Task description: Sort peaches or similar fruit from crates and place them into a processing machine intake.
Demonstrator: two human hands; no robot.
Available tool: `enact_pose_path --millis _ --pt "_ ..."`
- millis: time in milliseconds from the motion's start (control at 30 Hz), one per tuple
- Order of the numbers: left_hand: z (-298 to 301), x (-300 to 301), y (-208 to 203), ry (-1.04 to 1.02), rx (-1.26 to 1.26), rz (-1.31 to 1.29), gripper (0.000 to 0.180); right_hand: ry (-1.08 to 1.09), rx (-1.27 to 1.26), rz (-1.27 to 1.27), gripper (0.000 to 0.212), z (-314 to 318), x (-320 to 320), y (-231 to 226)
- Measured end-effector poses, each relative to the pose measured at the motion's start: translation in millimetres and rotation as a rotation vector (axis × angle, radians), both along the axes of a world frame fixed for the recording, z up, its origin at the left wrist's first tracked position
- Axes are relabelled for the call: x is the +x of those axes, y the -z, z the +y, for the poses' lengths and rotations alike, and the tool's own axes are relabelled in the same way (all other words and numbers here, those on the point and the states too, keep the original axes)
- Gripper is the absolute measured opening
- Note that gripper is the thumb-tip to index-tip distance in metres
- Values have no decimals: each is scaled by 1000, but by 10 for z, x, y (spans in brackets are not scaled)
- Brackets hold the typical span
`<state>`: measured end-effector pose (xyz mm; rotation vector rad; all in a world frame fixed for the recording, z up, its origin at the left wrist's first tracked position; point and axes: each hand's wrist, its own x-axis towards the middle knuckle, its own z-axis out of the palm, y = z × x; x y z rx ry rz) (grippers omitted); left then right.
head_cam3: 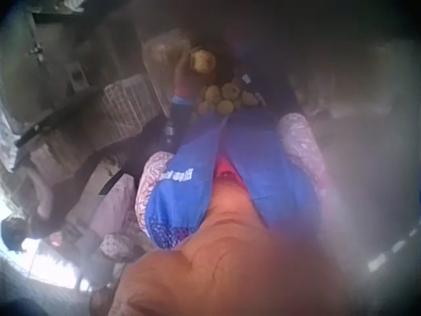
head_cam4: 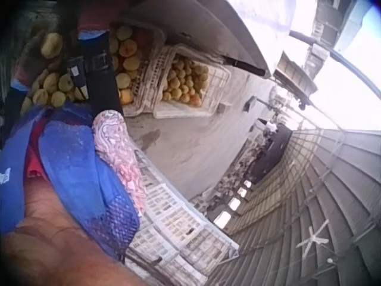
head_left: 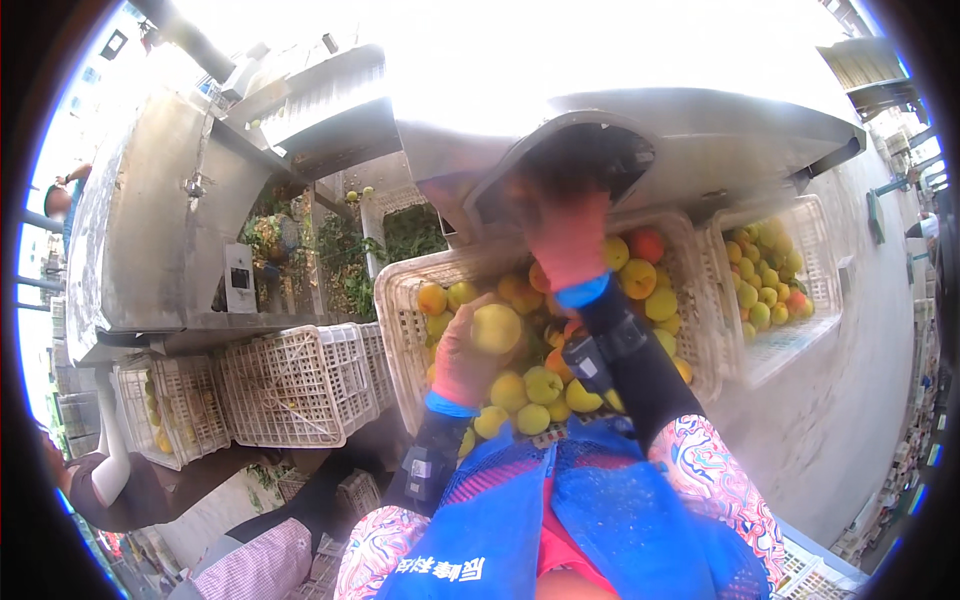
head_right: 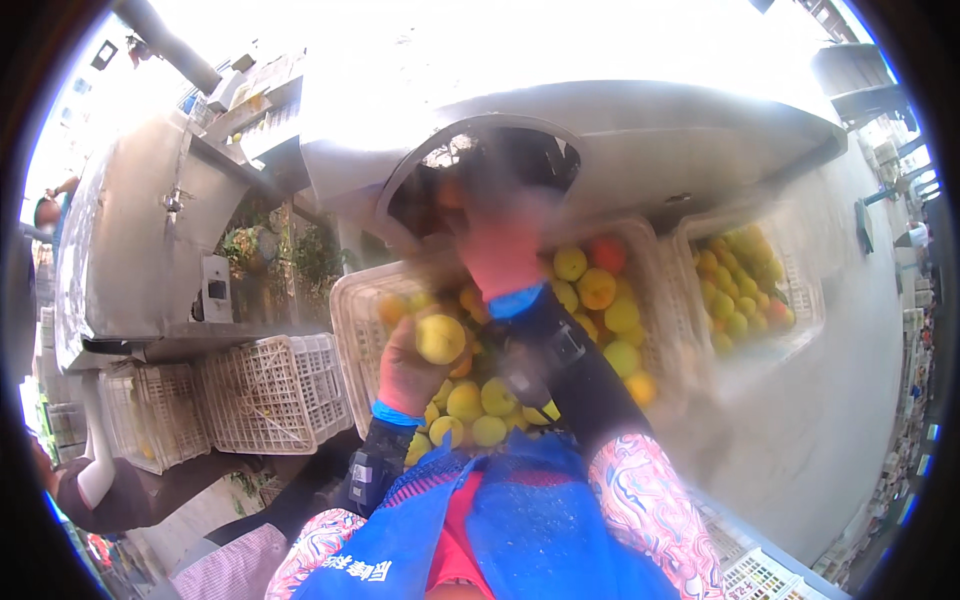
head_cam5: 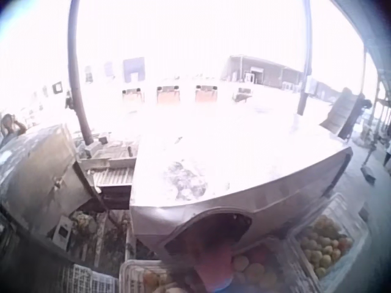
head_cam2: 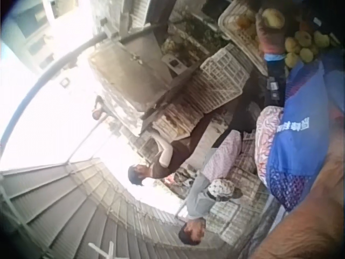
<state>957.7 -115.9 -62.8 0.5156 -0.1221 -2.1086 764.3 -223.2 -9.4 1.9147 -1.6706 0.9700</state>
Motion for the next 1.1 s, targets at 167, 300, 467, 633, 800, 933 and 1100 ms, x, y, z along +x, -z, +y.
enact_pose_path --millis 167,300,467,633,800,933,1100 --pt "-19 -29 -68 -20 -18 108 48 -4 -42 -226 23 -18 103 -572" --pt "-14 11 -124 -35 -68 103 46 -425 247 -597 48 556 3 -512" --pt "-110 -108 -253 -15 -167 84 44 -461 425 -539 82 1138 228 -341" --pt "-136 -350 -495 -80 -138 -122 43 -366 366 -622 90 1047 152 -391" --pt "-112 35 868 59 -389 -598 44 -318 85 -400 82 452 3 -298" --pt "-5 301 1700 233 -925 -1754 54 -192 232 -155 45 -146 -58 -208" --pt "-55 -175 798 1169 -1547 -1994 62 -383 -97 -429 17 135 -253 -413"
